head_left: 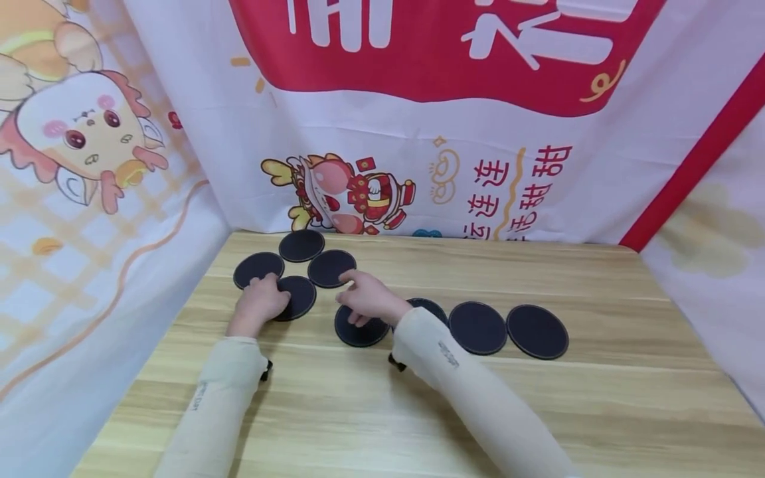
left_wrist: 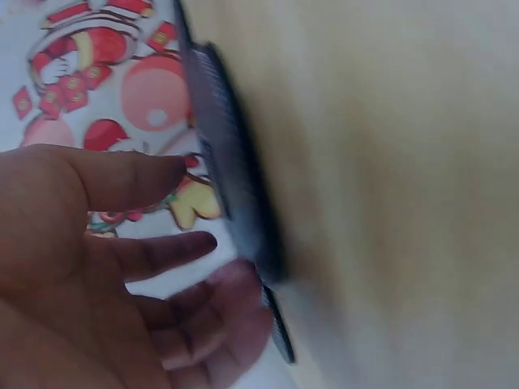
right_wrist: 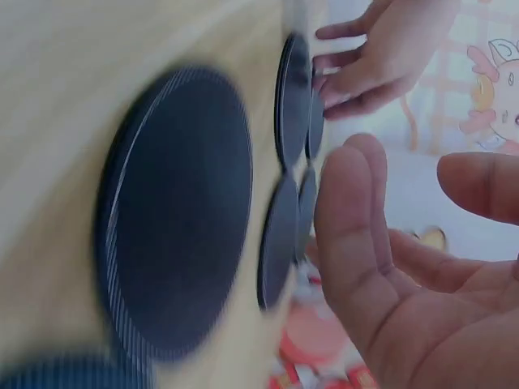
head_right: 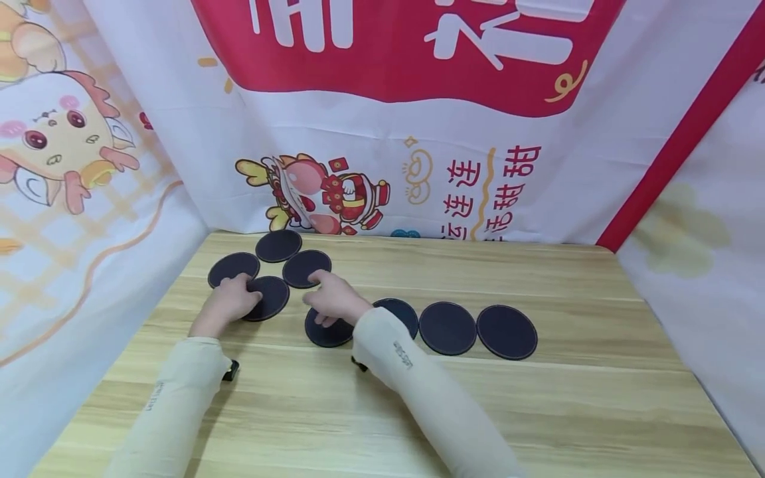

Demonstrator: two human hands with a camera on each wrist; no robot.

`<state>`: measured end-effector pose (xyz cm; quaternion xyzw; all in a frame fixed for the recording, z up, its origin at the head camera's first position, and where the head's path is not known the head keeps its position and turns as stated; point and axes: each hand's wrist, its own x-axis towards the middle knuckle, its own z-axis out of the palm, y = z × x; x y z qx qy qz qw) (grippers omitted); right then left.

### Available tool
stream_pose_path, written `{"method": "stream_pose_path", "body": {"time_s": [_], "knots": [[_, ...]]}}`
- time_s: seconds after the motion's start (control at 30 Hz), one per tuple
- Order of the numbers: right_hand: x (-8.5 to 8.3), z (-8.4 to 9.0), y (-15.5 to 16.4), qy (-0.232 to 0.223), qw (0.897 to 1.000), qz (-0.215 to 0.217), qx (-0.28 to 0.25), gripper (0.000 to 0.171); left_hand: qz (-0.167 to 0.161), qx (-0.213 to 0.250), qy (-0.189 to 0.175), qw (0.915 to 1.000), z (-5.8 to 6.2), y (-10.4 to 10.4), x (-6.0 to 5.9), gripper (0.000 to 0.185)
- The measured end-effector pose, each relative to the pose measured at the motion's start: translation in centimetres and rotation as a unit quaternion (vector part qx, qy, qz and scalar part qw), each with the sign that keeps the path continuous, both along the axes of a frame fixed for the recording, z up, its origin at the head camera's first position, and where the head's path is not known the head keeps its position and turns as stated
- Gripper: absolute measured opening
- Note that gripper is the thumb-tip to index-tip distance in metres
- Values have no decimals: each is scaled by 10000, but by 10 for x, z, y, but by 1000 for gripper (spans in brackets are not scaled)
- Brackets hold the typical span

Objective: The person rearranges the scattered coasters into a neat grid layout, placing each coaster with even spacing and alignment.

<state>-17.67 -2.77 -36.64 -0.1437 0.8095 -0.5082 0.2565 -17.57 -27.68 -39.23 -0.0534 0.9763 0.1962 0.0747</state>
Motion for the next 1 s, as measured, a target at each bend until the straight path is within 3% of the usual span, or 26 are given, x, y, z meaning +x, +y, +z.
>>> {"method": "stream_pose_path", "body": {"time_s": [0.13, 0.27, 0.4, 0.57, 0.7, 0.8, 1.0], "knots": [[-2, -14, -27, -906, 9938, -30, -640, 59, 200, -62, -304, 9993, -9, -3, 2, 63], [-2, -24, -47, -1356, 9868, -102, -876, 69, 182, -28, -257, 9995, -11, -1, 2, 64], [0, -25, -62, -1532, 9823, -245, -1046, 75, 105, 98, -242, 9996, -8, -1, 1, 65], [1, -22, -70, -1743, 9710, -741, -1463, 74, 25, 318, -141, 9994, -3, -8, 0, 59], [-1, -22, -72, -1630, 9677, -1077, -1592, 70, 208, 738, 65, 9970, -2, -19, 1, 48], [-2, -21, -71, -1509, 9663, -1252, -1667, 69, 527, 1532, 185, 9866, -2, -27, 5, 39], [-5, -19, -68, -1291, 9613, -1520, -1899, 68, 792, 3242, -22, 9427, -2, -34, 12, 26]]}}
